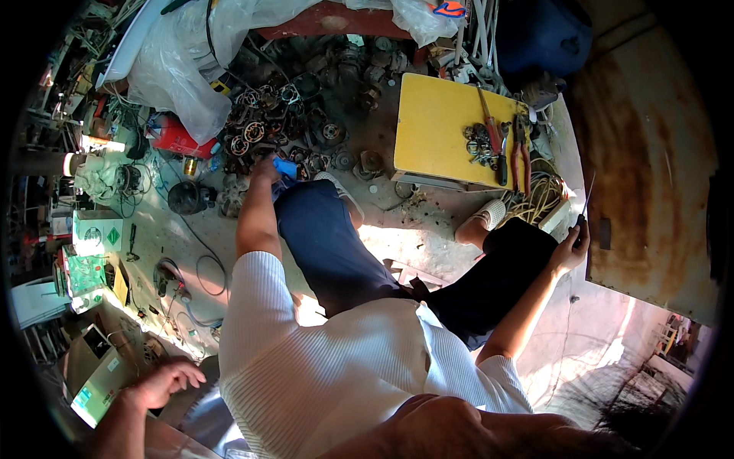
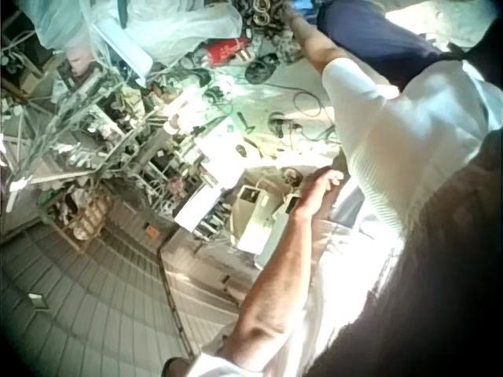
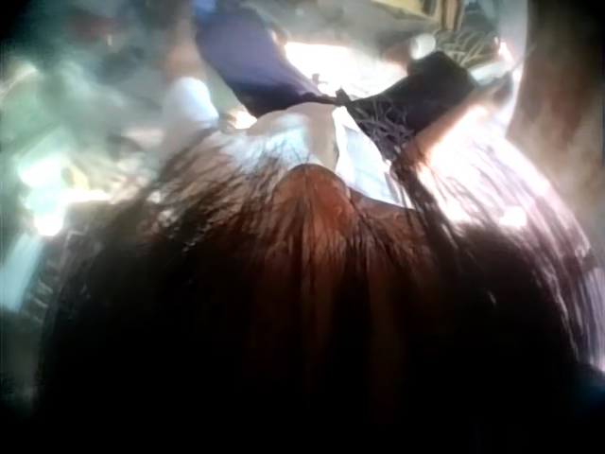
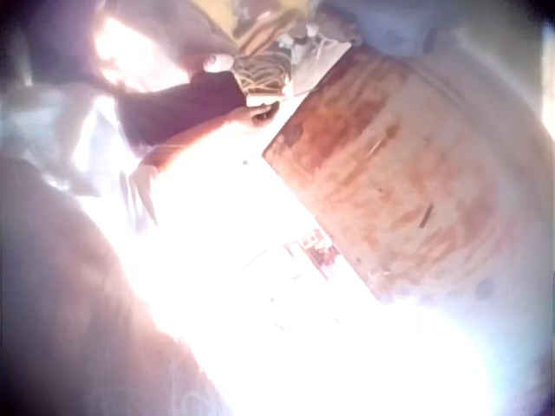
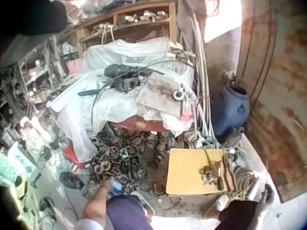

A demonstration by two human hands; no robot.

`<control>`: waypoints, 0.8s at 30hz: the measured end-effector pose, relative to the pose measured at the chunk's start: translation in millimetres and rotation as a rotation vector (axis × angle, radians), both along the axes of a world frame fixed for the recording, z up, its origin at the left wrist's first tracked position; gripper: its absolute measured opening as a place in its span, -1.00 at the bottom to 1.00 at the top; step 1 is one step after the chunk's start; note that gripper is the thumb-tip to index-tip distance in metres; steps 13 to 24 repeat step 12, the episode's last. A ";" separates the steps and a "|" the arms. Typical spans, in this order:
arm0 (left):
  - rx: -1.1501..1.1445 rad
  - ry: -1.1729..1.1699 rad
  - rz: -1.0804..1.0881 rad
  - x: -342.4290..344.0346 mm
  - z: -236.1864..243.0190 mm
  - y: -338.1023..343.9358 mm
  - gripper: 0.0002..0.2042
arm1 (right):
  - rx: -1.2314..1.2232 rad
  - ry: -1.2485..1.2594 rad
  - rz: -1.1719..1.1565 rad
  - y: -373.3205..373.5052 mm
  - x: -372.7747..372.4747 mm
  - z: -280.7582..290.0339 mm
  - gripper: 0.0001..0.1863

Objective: The person removes internal components from a metal housing by hand and with a screwdriver, then wipes the parts with a cloth.

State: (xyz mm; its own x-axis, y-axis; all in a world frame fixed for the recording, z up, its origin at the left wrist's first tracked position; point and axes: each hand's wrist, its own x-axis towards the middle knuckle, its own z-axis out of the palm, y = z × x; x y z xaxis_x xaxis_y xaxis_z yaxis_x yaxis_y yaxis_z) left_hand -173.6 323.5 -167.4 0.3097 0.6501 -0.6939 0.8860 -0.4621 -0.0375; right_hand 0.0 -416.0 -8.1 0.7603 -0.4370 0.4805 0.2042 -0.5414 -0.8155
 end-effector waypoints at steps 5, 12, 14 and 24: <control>-0.043 0.107 -0.222 37.6 8.8 18.3 -0.33 | 0.062 0.011 0.022 10.8 3.7 3.1 -0.67; -0.084 -0.240 -0.364 124.5 46.7 -38.2 -0.45 | -0.013 0.073 -0.004 24.5 0.0 12.8 -0.66; -0.084 -0.240 -0.364 124.5 46.7 -38.2 -0.45 | -0.013 0.073 -0.004 24.5 0.0 12.8 -0.66; -0.084 -0.240 -0.364 124.5 46.7 -38.2 -0.45 | -0.013 0.073 -0.004 24.5 0.0 12.8 -0.66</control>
